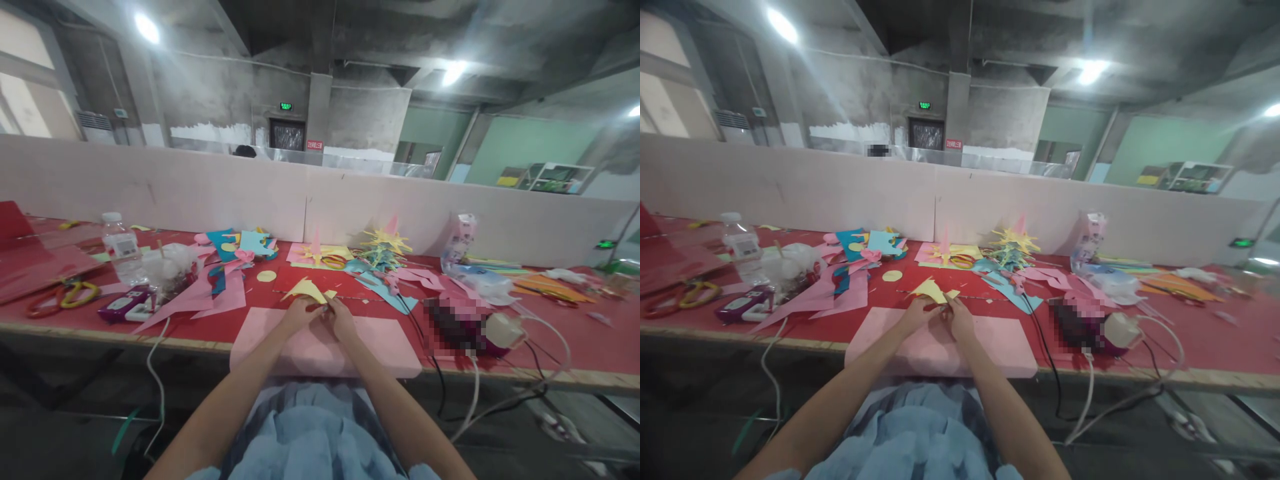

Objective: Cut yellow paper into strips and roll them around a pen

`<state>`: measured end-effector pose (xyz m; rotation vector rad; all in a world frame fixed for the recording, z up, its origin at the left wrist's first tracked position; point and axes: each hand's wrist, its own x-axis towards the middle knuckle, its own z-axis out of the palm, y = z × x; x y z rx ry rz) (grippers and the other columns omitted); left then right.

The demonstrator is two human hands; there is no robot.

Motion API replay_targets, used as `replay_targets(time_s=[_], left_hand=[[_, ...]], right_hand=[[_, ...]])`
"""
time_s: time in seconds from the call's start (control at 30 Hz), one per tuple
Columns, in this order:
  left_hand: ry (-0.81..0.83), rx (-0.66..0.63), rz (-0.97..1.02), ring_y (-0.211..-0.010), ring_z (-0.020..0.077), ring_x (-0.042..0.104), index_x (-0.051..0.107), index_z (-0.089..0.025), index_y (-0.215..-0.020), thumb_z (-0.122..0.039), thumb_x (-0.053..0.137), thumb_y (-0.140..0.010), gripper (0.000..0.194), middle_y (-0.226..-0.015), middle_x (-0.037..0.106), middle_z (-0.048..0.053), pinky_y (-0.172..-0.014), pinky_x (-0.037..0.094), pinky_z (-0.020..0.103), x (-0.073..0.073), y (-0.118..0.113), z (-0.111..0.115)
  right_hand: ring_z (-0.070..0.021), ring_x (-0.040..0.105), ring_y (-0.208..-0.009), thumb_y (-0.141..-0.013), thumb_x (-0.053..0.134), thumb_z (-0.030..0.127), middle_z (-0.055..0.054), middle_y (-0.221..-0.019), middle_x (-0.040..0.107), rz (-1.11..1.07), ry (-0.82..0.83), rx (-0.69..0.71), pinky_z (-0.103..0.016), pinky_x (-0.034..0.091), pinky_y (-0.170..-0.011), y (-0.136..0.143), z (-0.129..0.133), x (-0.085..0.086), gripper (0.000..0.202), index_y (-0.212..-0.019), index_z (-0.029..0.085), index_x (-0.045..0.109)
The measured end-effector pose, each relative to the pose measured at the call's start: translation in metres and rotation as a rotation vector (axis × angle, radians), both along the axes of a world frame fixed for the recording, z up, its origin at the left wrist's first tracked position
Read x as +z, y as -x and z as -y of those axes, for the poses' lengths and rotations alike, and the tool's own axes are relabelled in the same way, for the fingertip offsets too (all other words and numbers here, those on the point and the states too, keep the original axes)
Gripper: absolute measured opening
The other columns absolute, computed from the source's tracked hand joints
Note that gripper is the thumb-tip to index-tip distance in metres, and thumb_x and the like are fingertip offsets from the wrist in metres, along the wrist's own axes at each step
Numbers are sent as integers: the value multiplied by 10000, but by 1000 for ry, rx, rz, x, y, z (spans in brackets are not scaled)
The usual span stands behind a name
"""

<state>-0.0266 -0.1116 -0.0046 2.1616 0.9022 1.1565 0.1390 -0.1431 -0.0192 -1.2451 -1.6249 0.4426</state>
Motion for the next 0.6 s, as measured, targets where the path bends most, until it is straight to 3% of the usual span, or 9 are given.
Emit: replay_targets(time_s=[0.1,0.23,0.37,0.6], left_hand=[[1,-17,95,-1098,242,605,696,-218,-1068,-362,631,-809,303,-1142,689,70,-1007,435,399,-3,0,-5],[-18,56,190,-1153,226,566,650,-218,-1149,-328,670,-783,383,-1240,624,89,-1029,420,393,-7,0,-11],[59,29,175,-1021,202,622,629,-200,-1178,-291,657,-791,399,-1271,595,115,-947,478,375,-10,0,-12],[260,-63,171,-1028,233,631,667,-155,-1108,-359,670,-775,390,-1103,695,114,-931,477,366,-16,-1,-15]], right_hand=[[-190,592,-721,-802,538,375,-45,-772,669,-260,21,-63,-313,461,-700,-6,-4,-1,278,-913,201,726],[-133,452,-432,-789,524,634,-5,-503,537,-713,155,-111,-279,374,-455,-20,-5,2,492,-699,172,665],[-109,415,-415,-753,611,593,16,-474,499,-1047,170,-38,-259,359,-421,-28,-1,11,435,-583,195,570],[-103,424,-433,-714,685,483,20,-500,529,-1098,192,-105,-253,363,-428,-23,1,15,339,-591,191,564]])
